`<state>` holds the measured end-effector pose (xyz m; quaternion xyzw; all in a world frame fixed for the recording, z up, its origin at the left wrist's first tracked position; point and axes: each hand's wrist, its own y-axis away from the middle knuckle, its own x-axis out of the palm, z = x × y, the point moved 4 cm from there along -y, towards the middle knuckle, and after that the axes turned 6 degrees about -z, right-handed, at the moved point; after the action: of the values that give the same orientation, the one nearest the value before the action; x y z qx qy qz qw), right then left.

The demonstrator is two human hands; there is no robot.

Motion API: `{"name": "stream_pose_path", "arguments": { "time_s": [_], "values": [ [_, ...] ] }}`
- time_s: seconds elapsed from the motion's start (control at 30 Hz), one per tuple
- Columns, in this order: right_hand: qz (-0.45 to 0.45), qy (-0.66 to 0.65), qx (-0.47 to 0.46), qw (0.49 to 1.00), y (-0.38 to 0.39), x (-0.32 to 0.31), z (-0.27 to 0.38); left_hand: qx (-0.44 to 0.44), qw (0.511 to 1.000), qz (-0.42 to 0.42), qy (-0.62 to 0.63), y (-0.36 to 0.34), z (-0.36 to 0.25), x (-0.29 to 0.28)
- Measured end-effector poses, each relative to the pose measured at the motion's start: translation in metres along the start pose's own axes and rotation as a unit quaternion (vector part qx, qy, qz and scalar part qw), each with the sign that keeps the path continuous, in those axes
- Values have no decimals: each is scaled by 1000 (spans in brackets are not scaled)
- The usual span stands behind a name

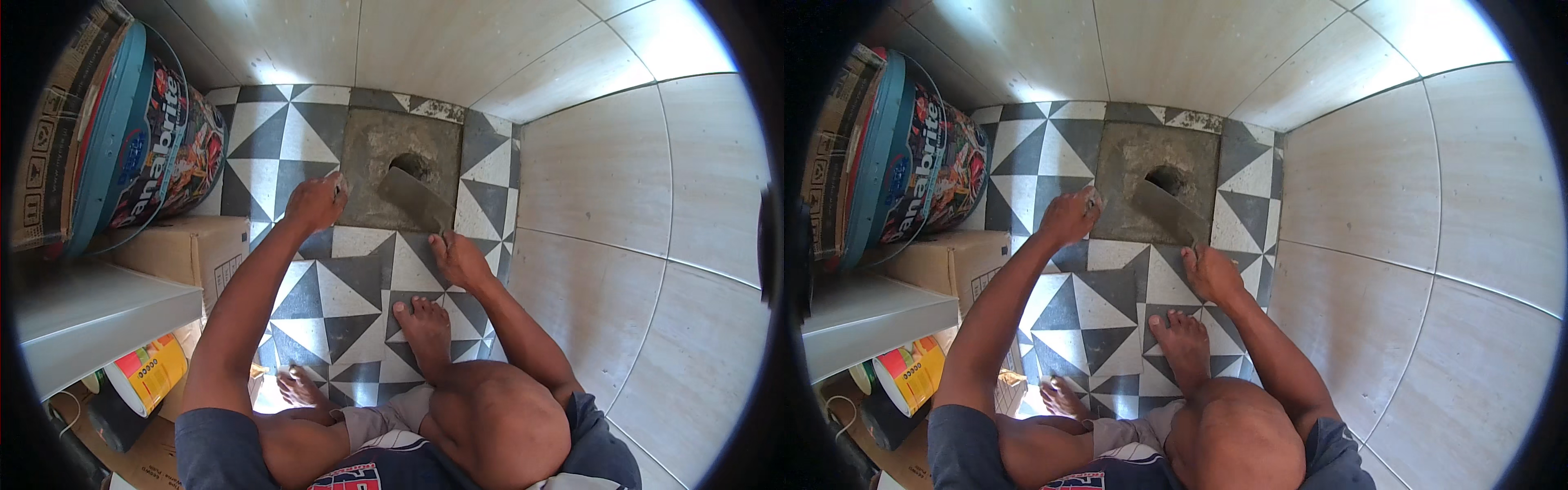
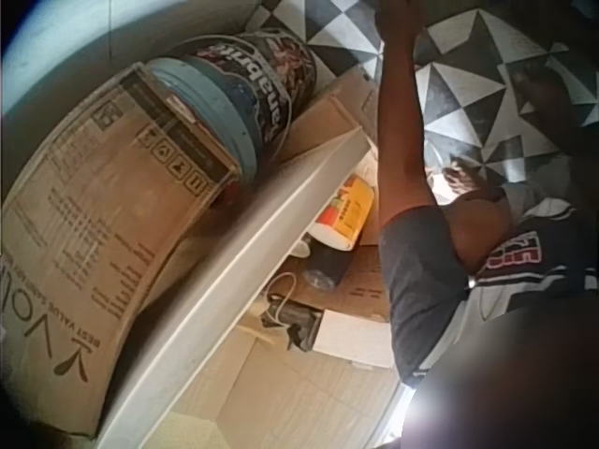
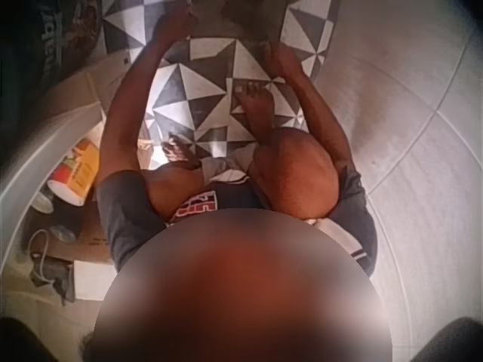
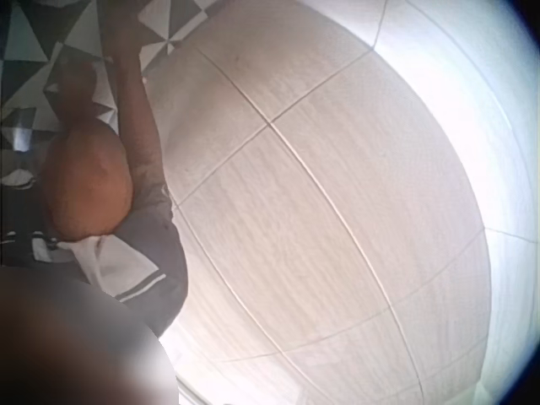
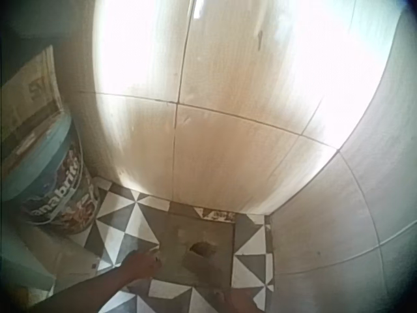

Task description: Apply cement slurry and trowel compound to seal or prep the tiling around a bathroom floor drain.

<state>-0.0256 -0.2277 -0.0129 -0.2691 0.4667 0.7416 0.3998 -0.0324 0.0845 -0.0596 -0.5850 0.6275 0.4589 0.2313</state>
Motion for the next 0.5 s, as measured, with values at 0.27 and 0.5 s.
{"name": "stream_pose_path", "arguments": {
  "time_s": [0.27, 0.5],
  "values": [
    [35, -17, 7, 999, -1, -3, 9, 42, 997, -66, 8, 9, -5, 1],
    [-24, -10, -7, 1000, -22, -11, 16, 42, 998, -48, 13, 0, -7, -5]
  ]
}}
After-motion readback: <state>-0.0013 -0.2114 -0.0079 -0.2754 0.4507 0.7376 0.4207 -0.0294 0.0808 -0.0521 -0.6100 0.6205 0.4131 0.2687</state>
